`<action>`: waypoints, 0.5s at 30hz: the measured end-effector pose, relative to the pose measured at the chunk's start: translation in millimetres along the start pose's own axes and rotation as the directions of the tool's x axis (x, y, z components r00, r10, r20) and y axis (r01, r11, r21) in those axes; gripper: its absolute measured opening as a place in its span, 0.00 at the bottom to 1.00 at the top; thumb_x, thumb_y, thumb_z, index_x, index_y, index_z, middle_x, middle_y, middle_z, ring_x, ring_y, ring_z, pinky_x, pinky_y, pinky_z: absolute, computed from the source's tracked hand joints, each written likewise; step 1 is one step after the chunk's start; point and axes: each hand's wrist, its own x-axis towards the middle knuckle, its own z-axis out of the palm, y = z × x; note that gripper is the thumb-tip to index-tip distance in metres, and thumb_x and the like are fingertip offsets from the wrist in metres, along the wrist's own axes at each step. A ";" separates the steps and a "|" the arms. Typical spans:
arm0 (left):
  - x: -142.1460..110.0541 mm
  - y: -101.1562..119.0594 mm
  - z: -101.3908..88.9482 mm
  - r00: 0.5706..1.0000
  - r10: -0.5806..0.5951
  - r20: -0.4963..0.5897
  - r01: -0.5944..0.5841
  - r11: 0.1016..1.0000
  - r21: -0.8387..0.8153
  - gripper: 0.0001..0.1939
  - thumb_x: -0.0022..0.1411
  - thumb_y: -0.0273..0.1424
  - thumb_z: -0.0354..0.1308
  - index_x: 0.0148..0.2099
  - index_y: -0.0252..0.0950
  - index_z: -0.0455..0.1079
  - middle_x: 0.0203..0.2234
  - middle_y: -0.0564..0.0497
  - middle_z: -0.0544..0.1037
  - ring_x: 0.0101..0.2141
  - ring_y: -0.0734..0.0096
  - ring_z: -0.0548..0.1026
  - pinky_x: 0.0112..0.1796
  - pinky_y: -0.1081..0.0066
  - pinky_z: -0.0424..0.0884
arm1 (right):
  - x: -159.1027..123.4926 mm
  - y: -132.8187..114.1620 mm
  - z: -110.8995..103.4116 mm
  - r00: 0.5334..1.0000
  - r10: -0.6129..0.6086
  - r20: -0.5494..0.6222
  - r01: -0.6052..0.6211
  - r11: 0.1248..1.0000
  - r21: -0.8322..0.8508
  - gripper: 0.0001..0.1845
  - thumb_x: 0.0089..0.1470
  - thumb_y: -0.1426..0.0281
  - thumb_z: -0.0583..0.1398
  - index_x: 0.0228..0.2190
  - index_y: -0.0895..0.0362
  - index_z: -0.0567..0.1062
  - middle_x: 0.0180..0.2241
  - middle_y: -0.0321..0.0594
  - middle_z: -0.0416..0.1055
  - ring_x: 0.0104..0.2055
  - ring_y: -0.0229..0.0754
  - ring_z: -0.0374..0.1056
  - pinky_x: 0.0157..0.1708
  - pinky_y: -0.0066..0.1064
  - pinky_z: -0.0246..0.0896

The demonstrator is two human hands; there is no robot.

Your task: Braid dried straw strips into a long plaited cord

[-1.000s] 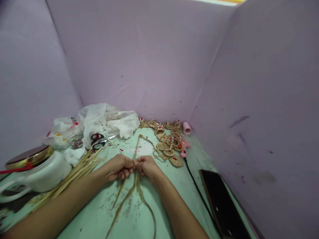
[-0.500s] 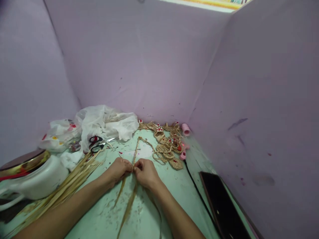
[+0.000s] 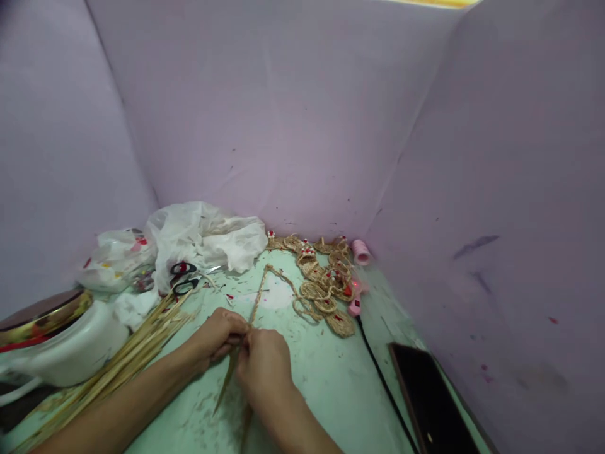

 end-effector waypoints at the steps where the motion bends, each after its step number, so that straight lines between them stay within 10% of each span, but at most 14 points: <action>1: -0.9 -0.7 -0.7 1.000 0.011 -0.001 -0.011 1.000 -0.002 0.05 0.38 0.27 0.49 0.15 0.33 0.59 0.05 0.62 0.49 0.10 0.86 0.43 0.14 0.77 0.37 | -0.8 0.2 -0.1 1.000 -0.019 0.000 0.019 1.000 -0.002 0.11 0.41 0.75 0.53 0.20 0.58 0.76 0.23 0.47 0.73 0.23 0.39 0.63 0.21 0.29 0.39; 9: -1.7 -7.3 0.2 0.997 0.070 -0.032 -0.070 0.998 -0.004 0.06 0.36 0.28 0.54 0.14 0.32 0.61 0.05 0.60 0.54 0.10 0.85 0.48 0.15 0.77 0.41 | 26.1 22.8 -14.7 0.995 0.091 0.027 -0.095 0.932 0.350 0.10 0.42 0.68 0.55 0.18 0.59 0.72 0.18 0.40 0.69 0.20 0.36 0.61 0.20 0.25 0.48; 15: -0.1 -5.1 -1.6 0.999 0.047 0.027 -0.048 0.998 0.049 0.04 0.37 0.27 0.52 0.16 0.32 0.62 0.06 0.58 0.60 0.10 0.85 0.49 0.14 0.77 0.41 | 35.6 20.4 2.4 0.837 0.173 0.519 -0.523 0.530 0.667 0.08 0.43 0.73 0.53 0.16 0.60 0.63 0.11 0.33 0.62 0.10 0.30 0.54 0.14 0.23 0.53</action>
